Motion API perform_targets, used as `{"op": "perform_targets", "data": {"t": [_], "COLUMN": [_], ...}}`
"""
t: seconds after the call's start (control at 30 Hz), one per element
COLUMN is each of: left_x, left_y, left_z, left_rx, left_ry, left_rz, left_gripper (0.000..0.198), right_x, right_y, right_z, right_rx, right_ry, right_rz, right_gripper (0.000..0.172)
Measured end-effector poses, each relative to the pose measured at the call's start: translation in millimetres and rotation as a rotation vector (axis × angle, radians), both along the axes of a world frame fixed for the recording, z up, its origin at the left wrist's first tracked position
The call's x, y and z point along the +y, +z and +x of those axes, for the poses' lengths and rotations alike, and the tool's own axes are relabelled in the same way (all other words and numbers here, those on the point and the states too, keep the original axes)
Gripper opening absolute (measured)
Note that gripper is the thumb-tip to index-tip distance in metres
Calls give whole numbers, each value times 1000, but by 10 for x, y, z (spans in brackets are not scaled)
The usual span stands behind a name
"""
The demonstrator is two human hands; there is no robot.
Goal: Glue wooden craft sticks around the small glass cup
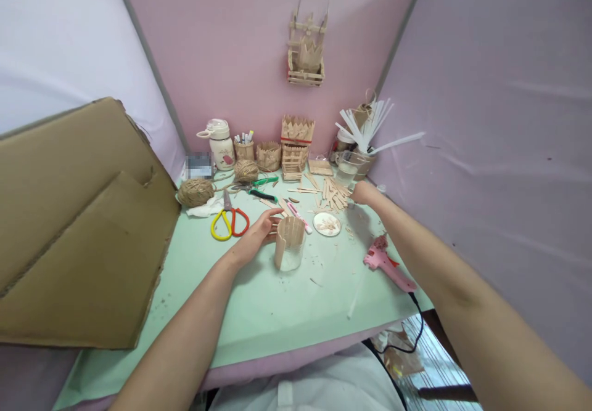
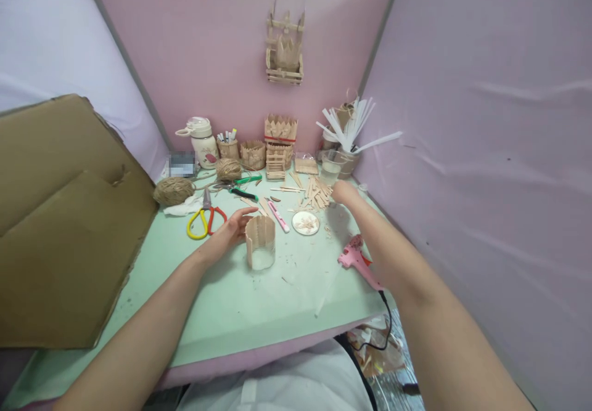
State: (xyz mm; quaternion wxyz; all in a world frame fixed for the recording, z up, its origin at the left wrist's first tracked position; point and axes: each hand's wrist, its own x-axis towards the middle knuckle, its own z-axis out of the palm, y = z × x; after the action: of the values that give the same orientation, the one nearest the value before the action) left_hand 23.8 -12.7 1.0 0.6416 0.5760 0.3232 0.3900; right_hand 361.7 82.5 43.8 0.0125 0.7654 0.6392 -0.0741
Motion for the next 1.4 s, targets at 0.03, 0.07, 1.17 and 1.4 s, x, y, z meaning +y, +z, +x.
{"op": "perform_targets", "data": {"t": [0.03,0.07,1.17,1.4], "left_x": [10,22,-1434,-1333], "left_y": [22,52,-4,-83], "left_z": [2,1,146,153], "left_rx": [3,12,-330,-327], "left_ry": [71,157,691,816], "left_rz": [15,40,-1,48], "left_gripper": [77,72,19,24], "right_x": [-83,-182,-2553,-2507], "right_y": [56,111,-69,-189], "right_z": [1,-5,-1028,-112], "right_rx": [55,125,1194,399], "right_ry": [-8,-19,225,-63], "right_rz": [7,10,-58,502], "right_gripper": [17,16,34,40]}}
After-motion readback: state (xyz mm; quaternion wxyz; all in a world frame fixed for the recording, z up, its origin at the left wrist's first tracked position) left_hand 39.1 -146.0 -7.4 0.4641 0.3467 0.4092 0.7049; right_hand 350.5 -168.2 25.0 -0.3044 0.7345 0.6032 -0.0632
